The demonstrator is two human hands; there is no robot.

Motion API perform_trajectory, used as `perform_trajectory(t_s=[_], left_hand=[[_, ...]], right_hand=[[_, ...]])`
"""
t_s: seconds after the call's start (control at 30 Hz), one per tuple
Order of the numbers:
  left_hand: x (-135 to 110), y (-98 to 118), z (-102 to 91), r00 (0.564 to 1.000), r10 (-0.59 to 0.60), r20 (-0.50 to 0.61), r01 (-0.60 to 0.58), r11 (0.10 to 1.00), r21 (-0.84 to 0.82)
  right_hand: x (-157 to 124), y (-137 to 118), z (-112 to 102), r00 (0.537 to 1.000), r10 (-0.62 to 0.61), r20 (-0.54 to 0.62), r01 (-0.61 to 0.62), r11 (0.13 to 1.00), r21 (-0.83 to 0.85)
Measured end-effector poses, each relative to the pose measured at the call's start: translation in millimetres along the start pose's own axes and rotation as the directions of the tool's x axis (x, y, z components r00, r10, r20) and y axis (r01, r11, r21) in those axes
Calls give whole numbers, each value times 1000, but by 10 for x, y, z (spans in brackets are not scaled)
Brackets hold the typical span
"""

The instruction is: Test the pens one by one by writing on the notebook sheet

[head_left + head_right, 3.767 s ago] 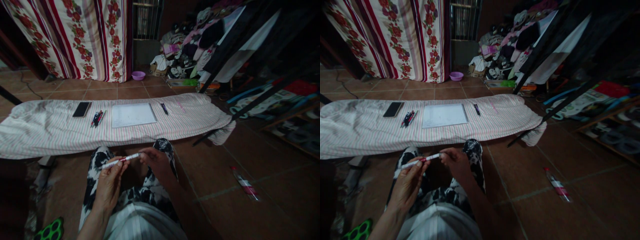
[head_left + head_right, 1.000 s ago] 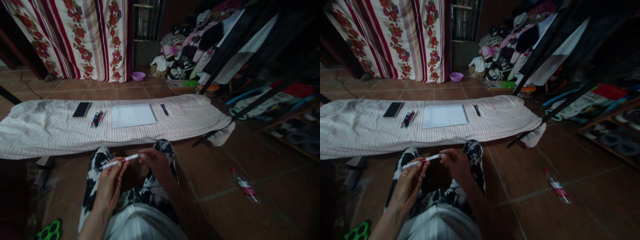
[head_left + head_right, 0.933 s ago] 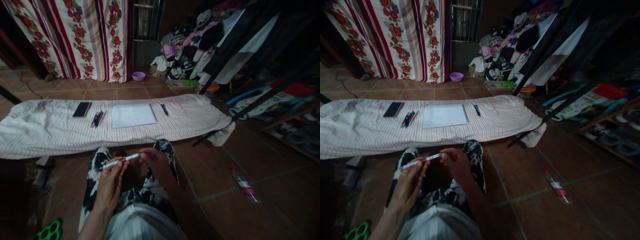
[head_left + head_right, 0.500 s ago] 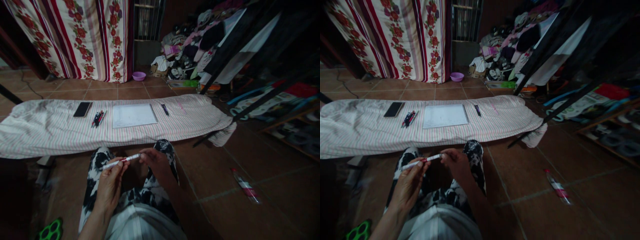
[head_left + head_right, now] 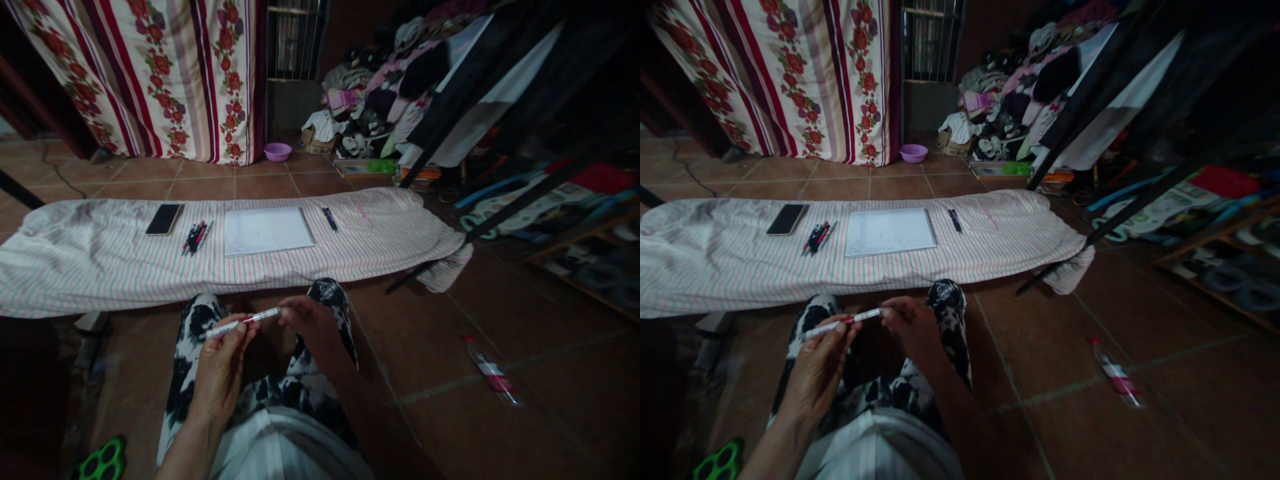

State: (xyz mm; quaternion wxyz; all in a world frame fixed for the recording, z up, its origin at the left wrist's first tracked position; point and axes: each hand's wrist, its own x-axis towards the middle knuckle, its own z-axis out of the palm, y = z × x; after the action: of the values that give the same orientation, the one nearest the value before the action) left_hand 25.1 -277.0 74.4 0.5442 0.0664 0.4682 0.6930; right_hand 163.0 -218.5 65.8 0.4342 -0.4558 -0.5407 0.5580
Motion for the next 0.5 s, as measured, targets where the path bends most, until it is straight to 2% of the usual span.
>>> perform_trajectory(t_s=[0.2,0.5], left_hand=[[-12,-5,17,1000,-3,-5,3,1000,9],[-1,-7,-1,1000,-6,-10,6,1000,8]], right_hand=[[-1,4,-5,1000,6,6,-6,999,-34],[7,30,-11,1000,-11,27,10,999,47]])
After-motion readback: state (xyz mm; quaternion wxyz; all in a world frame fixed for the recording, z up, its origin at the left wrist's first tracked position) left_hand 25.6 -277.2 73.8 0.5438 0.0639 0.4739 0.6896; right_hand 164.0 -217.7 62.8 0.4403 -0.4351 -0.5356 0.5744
